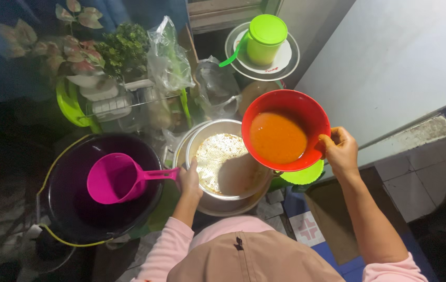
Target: The person uses a sieve to strain a thick orange puree from a metal pot into a red bowl. They press the puree with their hand to extract liquid, then pour the collected liquid back into the pot. The process is repeated with additional puree.
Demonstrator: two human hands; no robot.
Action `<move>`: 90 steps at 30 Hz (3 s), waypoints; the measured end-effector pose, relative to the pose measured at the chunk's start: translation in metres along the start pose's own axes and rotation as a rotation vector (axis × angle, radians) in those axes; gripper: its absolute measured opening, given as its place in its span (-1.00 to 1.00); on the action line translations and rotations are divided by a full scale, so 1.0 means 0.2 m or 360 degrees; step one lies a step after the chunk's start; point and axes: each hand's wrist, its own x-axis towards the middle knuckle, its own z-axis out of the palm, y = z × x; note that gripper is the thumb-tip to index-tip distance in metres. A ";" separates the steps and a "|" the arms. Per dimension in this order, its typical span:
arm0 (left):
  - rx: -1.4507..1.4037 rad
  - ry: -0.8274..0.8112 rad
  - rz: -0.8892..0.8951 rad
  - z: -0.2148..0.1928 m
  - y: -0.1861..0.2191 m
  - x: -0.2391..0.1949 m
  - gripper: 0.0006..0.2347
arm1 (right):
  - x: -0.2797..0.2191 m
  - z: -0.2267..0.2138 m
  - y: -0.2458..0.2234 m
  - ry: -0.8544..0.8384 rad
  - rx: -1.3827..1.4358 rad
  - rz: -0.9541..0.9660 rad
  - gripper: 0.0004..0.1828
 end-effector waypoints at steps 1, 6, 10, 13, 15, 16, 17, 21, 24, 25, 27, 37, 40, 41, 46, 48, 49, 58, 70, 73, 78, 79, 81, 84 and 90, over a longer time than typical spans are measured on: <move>0.0032 0.0007 -0.0023 0.00 0.01 -0.01 -0.62 | 0.00 0.01 -0.01 0.0008 0.0002 0.0002 -0.89; -0.0001 -0.0021 -0.0053 0.01 0.03 -0.03 -0.53 | -0.01 0.04 -0.04 0.0020 -0.0040 -0.0057 -0.89; -0.0067 -0.0038 -0.0067 0.02 0.02 -0.03 -0.50 | -0.02 0.05 -0.06 0.0009 -0.0029 -0.0116 -0.88; -0.0045 -0.0016 -0.0073 0.02 0.02 -0.02 -0.49 | -0.02 0.06 -0.09 0.0026 -0.0055 -0.0107 -0.88; 0.0012 -0.0002 -0.0070 0.03 0.03 -0.02 -0.48 | -0.03 0.06 -0.11 0.0034 -0.0086 -0.0124 -0.87; 0.0054 0.0002 -0.0064 0.03 0.04 -0.02 -0.48 | -0.03 0.07 -0.11 0.0038 -0.0101 -0.0132 -0.87; 0.0095 0.0003 -0.0058 0.04 0.05 -0.03 -0.47 | -0.02 0.07 -0.12 0.0040 -0.0112 -0.0141 -0.87; -0.0029 -0.0052 -0.0058 0.06 0.08 -0.05 -0.48 | -0.01 0.07 -0.13 0.0042 -0.0117 -0.0208 -0.87; -0.0107 -0.0076 -0.0063 0.07 0.09 -0.06 -0.48 | 0.00 0.09 -0.14 0.0050 -0.0136 -0.0240 -0.86; -0.0102 -0.0073 -0.0060 0.07 0.10 -0.06 -0.48 | 0.00 0.10 -0.14 0.0056 -0.0148 -0.0244 -0.86; -0.0106 -0.0073 -0.0054 0.07 0.11 -0.06 -0.49 | 0.01 0.11 -0.14 0.0080 -0.0247 -0.0342 -0.86; -0.0135 -0.0079 -0.0073 0.06 0.14 -0.06 -0.51 | 0.03 0.16 -0.13 0.0126 -0.0455 -0.0443 -0.85; -0.0132 -0.0072 -0.0061 0.06 0.14 -0.05 -0.51 | 0.03 0.18 -0.13 0.0138 -0.0510 -0.0491 -0.86; -0.0138 -0.0072 -0.0052 0.06 0.13 -0.05 -0.51 | 0.03 0.18 -0.13 0.0135 -0.0500 -0.0481 -0.86; -0.0090 -0.0054 -0.0040 0.06 0.12 -0.02 -0.51 | 0.02 0.21 -0.14 0.0138 -0.0525 -0.0528 -0.86; -0.0106 -0.0055 -0.0055 0.06 0.12 -0.01 -0.51 | 0.02 0.22 -0.14 0.0130 -0.0505 -0.0510 -0.86; -0.0118 -0.0061 -0.0056 0.06 0.12 -0.01 -0.52 | 0.02 0.23 -0.14 0.0126 -0.0495 -0.0500 -0.86; -0.0138 -0.0045 -0.0052 0.06 0.13 -0.02 -0.52 | 0.01 0.23 -0.15 0.0131 -0.0534 -0.0553 -0.86; -0.0139 -0.0039 -0.0042 0.05 0.15 -0.02 -0.53 | 0.05 0.21 -0.13 0.0194 -0.0581 -0.0584 -0.86; -0.0157 -0.0052 -0.0050 0.05 0.16 -0.01 -0.54 | 0.06 0.20 -0.13 0.0189 -0.0587 -0.0545 -0.86; -0.0170 -0.0061 -0.0034 0.06 0.16 -0.01 -0.56 | 0.07 0.20 -0.13 0.0197 -0.0579 -0.0562 -0.86; -0.0158 -0.0063 -0.0033 0.06 0.16 -0.01 -0.56 | 0.07 0.20 -0.13 0.0196 -0.0571 -0.0565 -0.86; -0.0136 -0.0056 -0.0032 0.06 0.16 -0.01 -0.57 | 0.07 0.19 -0.14 0.0202 -0.0581 -0.0581 -0.86; -0.0132 -0.0064 -0.0016 0.06 0.15 0.00 -0.58 | 0.07 0.19 -0.15 0.0211 -0.0592 -0.0590 -0.86; -0.0122 -0.0082 0.0004 0.06 0.15 0.00 -0.60 | 0.05 0.20 -0.19 0.0221 -0.0604 -0.0609 -0.86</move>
